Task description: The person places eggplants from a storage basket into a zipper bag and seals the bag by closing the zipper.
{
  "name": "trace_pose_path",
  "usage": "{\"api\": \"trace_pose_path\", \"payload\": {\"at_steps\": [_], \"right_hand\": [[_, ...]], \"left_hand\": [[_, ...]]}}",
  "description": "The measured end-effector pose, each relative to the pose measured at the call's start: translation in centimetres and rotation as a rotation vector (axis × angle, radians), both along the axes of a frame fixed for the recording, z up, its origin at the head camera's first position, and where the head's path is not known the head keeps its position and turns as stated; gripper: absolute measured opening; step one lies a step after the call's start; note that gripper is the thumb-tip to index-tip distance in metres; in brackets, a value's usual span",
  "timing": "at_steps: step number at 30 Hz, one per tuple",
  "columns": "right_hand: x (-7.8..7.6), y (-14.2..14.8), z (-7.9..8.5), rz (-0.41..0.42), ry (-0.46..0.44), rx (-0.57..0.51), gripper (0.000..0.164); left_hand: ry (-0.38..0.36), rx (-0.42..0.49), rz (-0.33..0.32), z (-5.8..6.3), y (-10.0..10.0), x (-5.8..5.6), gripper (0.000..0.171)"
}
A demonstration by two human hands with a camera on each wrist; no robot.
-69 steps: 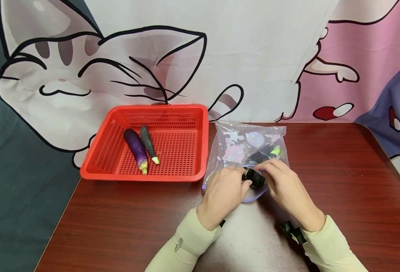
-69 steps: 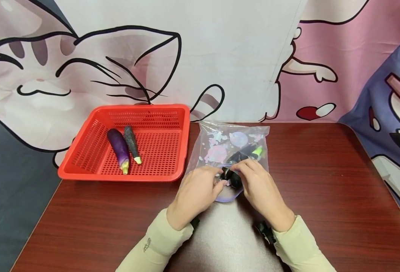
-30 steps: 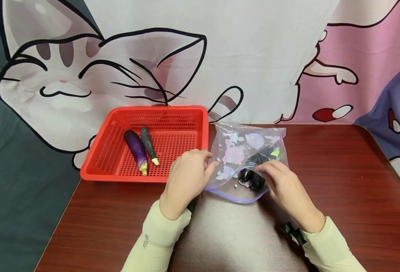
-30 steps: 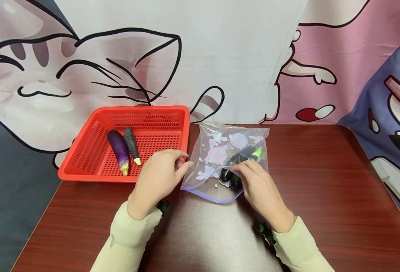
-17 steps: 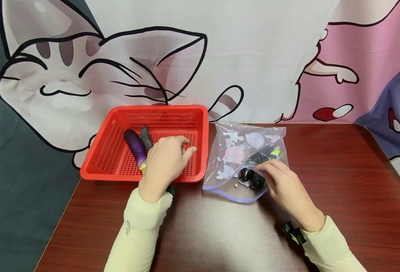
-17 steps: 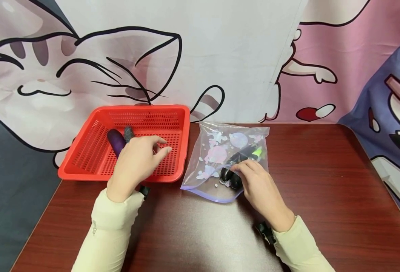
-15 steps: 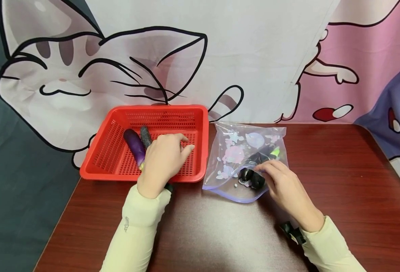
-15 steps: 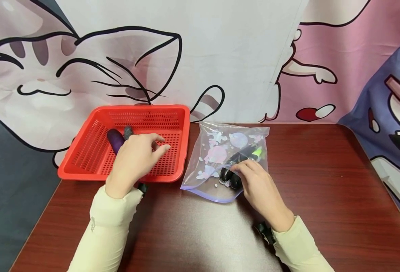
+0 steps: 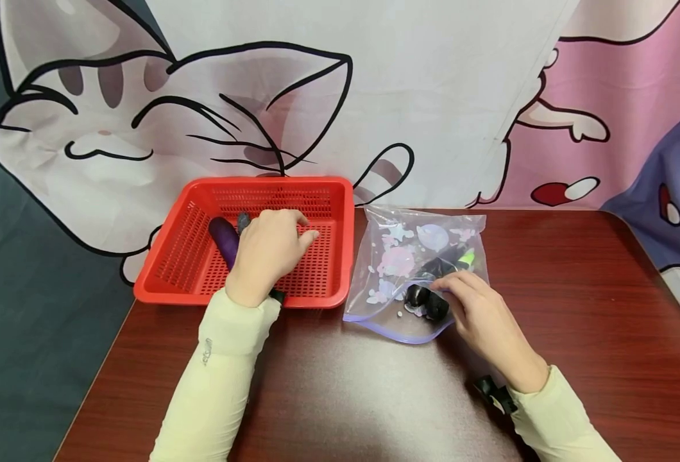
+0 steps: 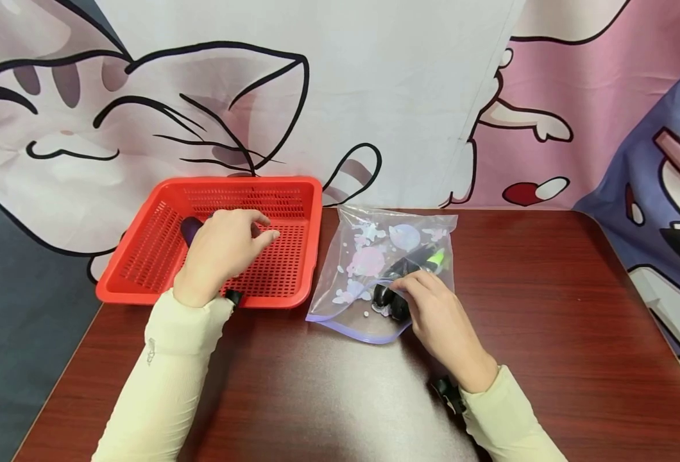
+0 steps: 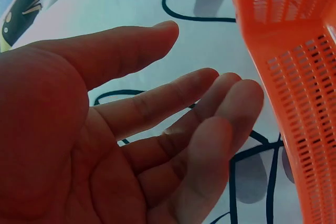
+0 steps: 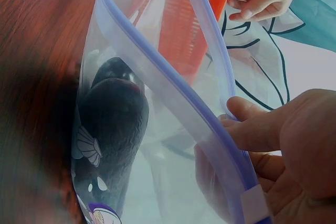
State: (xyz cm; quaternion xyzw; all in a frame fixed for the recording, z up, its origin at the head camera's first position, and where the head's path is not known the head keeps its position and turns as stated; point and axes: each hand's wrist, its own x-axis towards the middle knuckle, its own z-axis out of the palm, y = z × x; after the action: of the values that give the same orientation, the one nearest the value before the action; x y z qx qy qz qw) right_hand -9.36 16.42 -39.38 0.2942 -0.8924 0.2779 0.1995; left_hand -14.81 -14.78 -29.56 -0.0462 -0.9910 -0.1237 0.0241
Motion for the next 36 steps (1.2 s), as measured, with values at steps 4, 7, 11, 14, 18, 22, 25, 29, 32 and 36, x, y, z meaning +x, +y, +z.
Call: {"api": "trace_pose_path", "payload": {"at_steps": [4,7,11,14,18,22,25,29,32,36], "right_hand": [[0.0,0.0,0.0,0.0,-0.003,0.001,0.024],[-0.1,-0.1,0.0,0.004,-0.002,-0.002,0.024],[-0.1,-0.1,0.0,0.006,0.003,-0.006,0.024],[-0.1,-0.1,0.0,0.004,0.003,-0.005,0.024],[-0.1,-0.1,-0.1,0.001,0.001,-0.003,0.024],[-0.1,0.0,-0.1,0.002,-0.003,-0.003,0.025],[-0.1,0.0,-0.2,0.004,-0.004,-0.002,0.025],[-0.1,0.0,-0.2,0.006,-0.001,-0.004,0.025],[-0.1,0.0,-0.2,0.008,0.001,-0.003,0.025],[-0.1,0.0,-0.2,0.01,0.003,-0.002,0.025]], "left_hand": [[-0.007,-0.028,0.012,0.1,-0.7,-1.0,0.037],[-0.025,-0.037,0.029,0.1,-1.4,-1.8,0.037],[-0.051,-0.045,0.053,0.1,-2.6,-2.8,0.037],[-0.071,-0.053,0.07,0.2,-3.5,-3.6,0.035],[-0.093,-0.05,0.092,-0.1,-4.8,-4.5,0.031],[-0.121,-0.039,0.114,-0.8,-5.9,-5.3,0.023],[-0.152,-0.044,0.134,-1.5,-6.7,-5.9,0.029],[-0.203,-0.054,0.169,-2.3,-7.7,-6.8,0.031],[-0.248,-0.064,0.2,-2.7,-8.3,-7.4,0.029],[-0.287,-0.071,0.229,-3.1,-9.0,-8.0,0.028]]}}
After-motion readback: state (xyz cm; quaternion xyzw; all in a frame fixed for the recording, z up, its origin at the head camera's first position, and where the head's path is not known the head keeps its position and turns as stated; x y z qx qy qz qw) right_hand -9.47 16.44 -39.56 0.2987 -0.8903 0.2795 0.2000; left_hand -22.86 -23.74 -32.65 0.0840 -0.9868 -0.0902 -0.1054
